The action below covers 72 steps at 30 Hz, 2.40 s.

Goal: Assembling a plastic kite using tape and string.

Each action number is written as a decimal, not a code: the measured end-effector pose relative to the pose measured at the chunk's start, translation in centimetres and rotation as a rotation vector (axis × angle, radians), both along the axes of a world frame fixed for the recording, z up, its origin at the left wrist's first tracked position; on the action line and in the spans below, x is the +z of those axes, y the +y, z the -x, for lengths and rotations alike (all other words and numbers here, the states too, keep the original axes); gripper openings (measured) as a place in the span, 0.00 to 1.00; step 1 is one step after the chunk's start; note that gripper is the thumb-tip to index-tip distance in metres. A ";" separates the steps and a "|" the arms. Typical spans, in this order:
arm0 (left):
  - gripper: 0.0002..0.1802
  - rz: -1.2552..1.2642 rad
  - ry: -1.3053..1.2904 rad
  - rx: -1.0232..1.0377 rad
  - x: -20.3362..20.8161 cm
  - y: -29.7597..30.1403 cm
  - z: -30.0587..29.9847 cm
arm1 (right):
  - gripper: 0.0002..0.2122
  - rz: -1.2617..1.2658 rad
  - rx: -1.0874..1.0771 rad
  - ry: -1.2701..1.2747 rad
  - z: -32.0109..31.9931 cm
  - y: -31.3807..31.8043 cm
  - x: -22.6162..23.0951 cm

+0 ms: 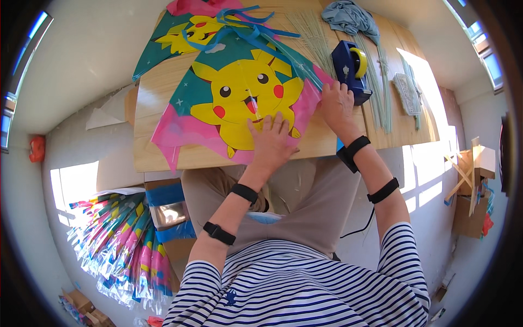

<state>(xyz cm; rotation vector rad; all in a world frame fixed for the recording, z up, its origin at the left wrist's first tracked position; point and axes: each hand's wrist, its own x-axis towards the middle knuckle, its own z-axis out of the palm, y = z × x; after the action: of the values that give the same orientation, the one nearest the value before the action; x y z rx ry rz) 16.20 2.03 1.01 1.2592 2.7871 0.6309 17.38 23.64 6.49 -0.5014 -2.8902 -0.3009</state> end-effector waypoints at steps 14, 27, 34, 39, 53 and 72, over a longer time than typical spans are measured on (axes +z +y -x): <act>0.43 -0.082 -0.043 -0.081 -0.1 3.7 -0.8 | 0.23 0.691 0.478 -0.484 15.5 -5.8 0.7; 0.41 -0.067 -0.102 -0.153 -0.5 4.6 0.4 | 0.17 0.355 0.171 0.130 22.7 -4.8 -3.9; 0.37 -0.132 -0.134 -0.176 0.1 4.2 0.4 | 0.15 0.191 0.230 0.123 23.2 -4.2 -3.2; 0.30 -0.364 -0.175 -0.122 -1.1 1.9 1.0 | 0.09 0.689 0.596 0.303 16.5 -9.5 1.1; 0.10 -1.321 -1.505 0.360 1.6 -17.7 1.0 | 0.06 1.928 0.324 -0.122 -3.2 -23.2 -0.1; 0.10 -0.165 -0.930 0.387 5.0 -32.2 -8.0 | 0.09 2.456 -0.181 -0.016 -1.8 -27.0 1.2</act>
<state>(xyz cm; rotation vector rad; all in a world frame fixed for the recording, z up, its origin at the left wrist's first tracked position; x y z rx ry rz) 24.19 -30.17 6.01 0.2543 2.1724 1.1154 19.14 -3.33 7.65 -0.7387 -1.4142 3.0277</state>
